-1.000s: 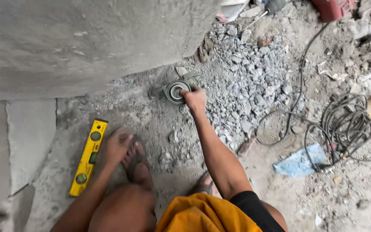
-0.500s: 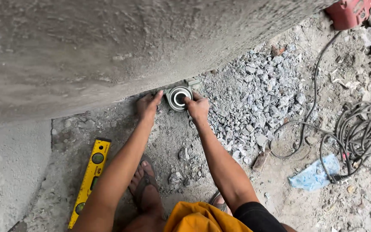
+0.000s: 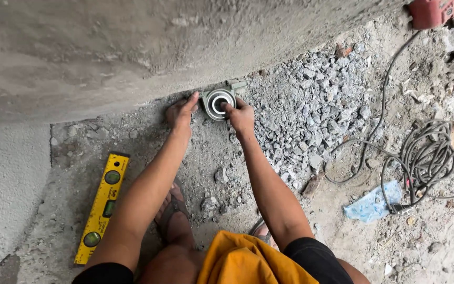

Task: Using a rotary hammer to break and remove concrete from a wall corner

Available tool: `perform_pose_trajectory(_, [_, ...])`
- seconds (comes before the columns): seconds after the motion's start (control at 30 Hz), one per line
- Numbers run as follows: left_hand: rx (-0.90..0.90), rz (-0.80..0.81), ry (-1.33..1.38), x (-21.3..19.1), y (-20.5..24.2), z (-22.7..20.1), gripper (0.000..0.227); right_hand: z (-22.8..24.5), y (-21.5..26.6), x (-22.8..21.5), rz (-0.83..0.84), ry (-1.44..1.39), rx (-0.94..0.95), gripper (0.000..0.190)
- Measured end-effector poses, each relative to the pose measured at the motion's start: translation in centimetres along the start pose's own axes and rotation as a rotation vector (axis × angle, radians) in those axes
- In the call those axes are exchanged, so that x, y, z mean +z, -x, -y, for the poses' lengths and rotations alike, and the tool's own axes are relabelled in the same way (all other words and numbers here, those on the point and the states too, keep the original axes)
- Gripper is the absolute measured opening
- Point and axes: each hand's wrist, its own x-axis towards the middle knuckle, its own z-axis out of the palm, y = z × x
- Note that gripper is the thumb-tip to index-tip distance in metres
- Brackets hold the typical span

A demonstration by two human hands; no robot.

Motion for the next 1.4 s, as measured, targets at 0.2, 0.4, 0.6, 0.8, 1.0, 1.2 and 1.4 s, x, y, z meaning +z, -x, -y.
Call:
perform_pose_trajectory(0.2, [-0.082,0.138,0.188,-1.3,-0.8,2.0,0.071,1.7,2.6,-0.7,0.040,-0.118,0.014,0.059])
perform_pose_trajectory(0.4, [-0.036,0.065,0.197,-1.0,0.0,1.0,0.062,0.2,2.0,-2.3,0.052,-0.154,0.019,0.072])
perform_pose_trajectory(0.6, [-0.001,0.063,0.172,-0.7,-1.1,2.2,0.063,1.3,4.4,-4.2,0.069,-0.225,0.029,0.067])
perform_pose_trajectory(0.8, [-0.039,0.018,0.091,-0.6,2.1,-1.5,0.039,0.5,5.0,-7.9,0.172,-0.271,0.163,0.056])
perform_pose_trajectory(1.0, [-0.076,0.007,0.049,-0.7,1.4,-0.9,0.047,-0.6,5.4,-9.0,0.130,-0.254,0.206,0.049])
perform_pose_trajectory(1.2, [-0.021,-0.024,0.149,-0.5,1.7,-1.1,0.034,-0.2,5.9,-9.2,0.115,-0.204,0.248,0.051])
perform_pose_trajectory(1.4, [0.007,0.001,0.180,-0.6,1.5,-1.0,0.037,1.0,6.7,-8.8,0.111,-0.194,0.265,0.056])
